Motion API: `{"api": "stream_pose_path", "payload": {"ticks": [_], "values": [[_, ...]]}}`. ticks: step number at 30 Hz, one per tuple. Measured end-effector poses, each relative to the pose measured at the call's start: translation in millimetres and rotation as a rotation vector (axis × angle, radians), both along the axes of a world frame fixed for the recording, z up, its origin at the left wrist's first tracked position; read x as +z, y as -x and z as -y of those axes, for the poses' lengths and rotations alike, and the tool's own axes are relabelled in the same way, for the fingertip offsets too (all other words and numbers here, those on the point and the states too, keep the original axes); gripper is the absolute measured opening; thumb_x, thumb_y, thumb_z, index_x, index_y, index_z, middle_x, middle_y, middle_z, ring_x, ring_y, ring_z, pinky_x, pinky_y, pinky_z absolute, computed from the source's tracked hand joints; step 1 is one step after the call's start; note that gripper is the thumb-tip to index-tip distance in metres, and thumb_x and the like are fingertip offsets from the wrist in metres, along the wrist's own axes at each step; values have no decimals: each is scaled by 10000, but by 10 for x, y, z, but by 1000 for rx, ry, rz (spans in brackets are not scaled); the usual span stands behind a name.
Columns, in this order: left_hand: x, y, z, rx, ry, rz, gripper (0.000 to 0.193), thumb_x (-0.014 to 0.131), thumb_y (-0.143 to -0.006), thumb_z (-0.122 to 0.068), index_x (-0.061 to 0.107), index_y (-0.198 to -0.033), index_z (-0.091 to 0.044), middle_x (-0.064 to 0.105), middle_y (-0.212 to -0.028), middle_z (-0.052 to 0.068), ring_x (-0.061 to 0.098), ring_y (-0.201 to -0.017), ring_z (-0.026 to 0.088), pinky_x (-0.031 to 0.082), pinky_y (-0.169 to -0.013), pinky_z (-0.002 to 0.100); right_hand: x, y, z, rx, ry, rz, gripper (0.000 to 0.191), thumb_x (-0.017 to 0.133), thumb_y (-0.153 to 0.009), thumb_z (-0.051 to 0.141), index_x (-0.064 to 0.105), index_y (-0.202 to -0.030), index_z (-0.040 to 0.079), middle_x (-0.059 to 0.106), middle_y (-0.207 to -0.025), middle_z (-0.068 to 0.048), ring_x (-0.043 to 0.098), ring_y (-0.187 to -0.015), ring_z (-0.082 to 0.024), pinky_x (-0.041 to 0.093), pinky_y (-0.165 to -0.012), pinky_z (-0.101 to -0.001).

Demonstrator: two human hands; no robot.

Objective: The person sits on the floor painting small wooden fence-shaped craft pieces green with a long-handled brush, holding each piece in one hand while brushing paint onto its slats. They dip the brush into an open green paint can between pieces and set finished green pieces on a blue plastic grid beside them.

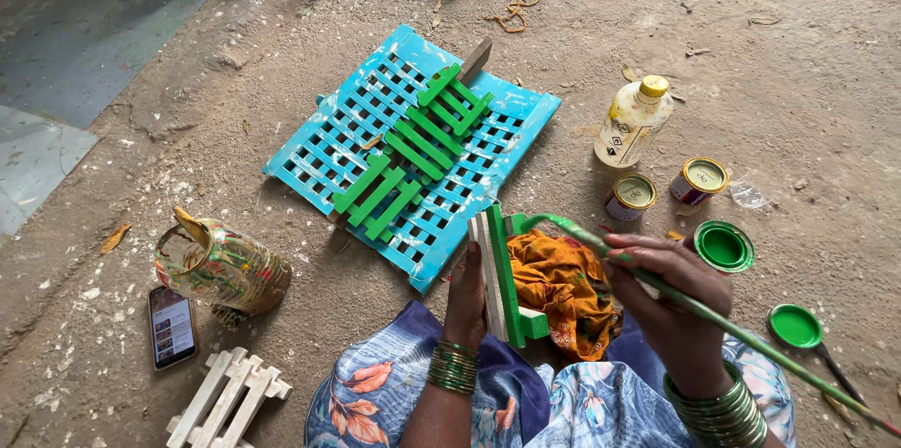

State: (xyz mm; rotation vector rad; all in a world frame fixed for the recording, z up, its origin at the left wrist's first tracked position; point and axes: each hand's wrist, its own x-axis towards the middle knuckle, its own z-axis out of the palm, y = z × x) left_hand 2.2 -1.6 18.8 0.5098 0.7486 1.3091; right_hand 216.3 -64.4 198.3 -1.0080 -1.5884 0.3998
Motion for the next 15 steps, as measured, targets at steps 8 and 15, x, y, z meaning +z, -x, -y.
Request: {"api": "stream_pose_path", "payload": {"ticks": [8,15], "values": [[-22,4,13,-8,-1,-19,728,646,-925,-590,577,-1382,-28,683,-1153,91,700,-1009,171,606,-823,335,-18,35,-57,50,-14,5,226,808,-806,-29,728,-1012,16,764,-1107,-131,758,-1048,-211,616,-904,-305],[2,16,10,-14,8,-13,702,630,-905,-580,581,-1364,-50,700,-1168,83,715,-1037,178,619,-842,333,-64,-41,-42,0,1,-54,225,784,-824,-49,729,-1030,23,762,-1125,-131,751,-1068,-212,605,-933,-307]]}}
